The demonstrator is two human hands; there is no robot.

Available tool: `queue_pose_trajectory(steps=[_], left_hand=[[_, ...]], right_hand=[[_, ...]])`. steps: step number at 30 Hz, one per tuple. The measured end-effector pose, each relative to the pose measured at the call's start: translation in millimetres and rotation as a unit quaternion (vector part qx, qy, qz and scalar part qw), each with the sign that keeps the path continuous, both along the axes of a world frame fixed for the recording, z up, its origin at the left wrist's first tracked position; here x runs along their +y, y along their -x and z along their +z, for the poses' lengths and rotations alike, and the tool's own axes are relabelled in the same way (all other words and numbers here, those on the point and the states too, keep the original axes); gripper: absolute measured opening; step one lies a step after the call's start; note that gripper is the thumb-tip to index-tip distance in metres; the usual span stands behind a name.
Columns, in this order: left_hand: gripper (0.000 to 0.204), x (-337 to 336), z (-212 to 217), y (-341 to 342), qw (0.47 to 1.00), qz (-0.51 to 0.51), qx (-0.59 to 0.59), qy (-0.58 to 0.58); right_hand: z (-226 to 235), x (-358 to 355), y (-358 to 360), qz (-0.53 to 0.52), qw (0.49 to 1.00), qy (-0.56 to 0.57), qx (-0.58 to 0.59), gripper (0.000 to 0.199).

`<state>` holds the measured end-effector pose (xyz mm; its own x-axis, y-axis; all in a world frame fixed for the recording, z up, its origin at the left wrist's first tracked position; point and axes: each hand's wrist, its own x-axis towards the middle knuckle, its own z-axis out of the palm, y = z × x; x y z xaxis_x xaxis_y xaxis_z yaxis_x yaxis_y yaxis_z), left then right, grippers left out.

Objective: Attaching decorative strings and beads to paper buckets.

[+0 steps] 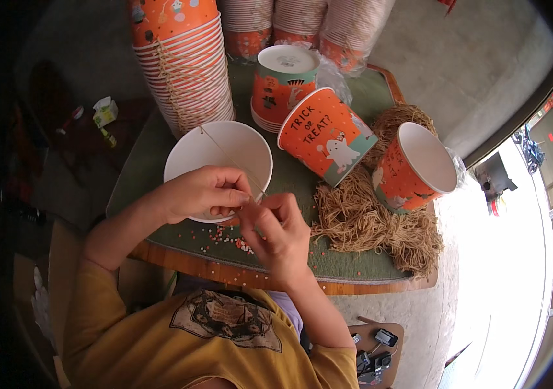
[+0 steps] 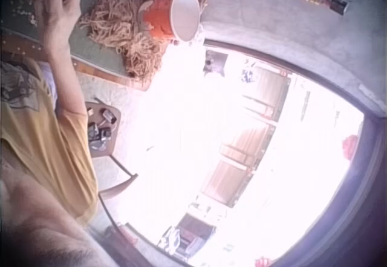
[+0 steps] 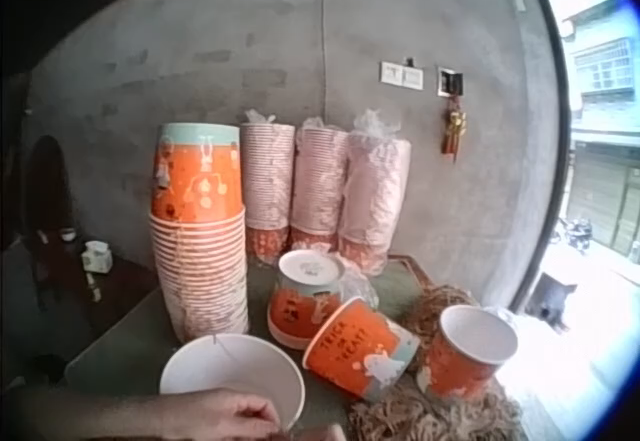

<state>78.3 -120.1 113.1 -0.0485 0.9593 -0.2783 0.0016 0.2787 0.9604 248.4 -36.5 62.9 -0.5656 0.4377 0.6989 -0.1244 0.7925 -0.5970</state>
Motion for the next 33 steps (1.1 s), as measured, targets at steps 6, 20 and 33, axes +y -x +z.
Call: queue_pose_trajectory(steps=[6,20,33], left_hand=[[0.017,0,2,0,0.998,-0.018,-0.066,0.003],[0.022,-11,9,2,0.999,-0.035,-0.038,-0.009],[0.018,-13,-4,-6,0.991,-0.006,0.066,-0.119]], right_hand=[[-2,-7,5,-0.053,0.993,-0.109,0.01,0.03],[-9,-12,-4,-0.098,0.963,-0.25,-0.023,0.038],[-1,-13,-3,0.004,0.993,0.114,0.007,0.016]])
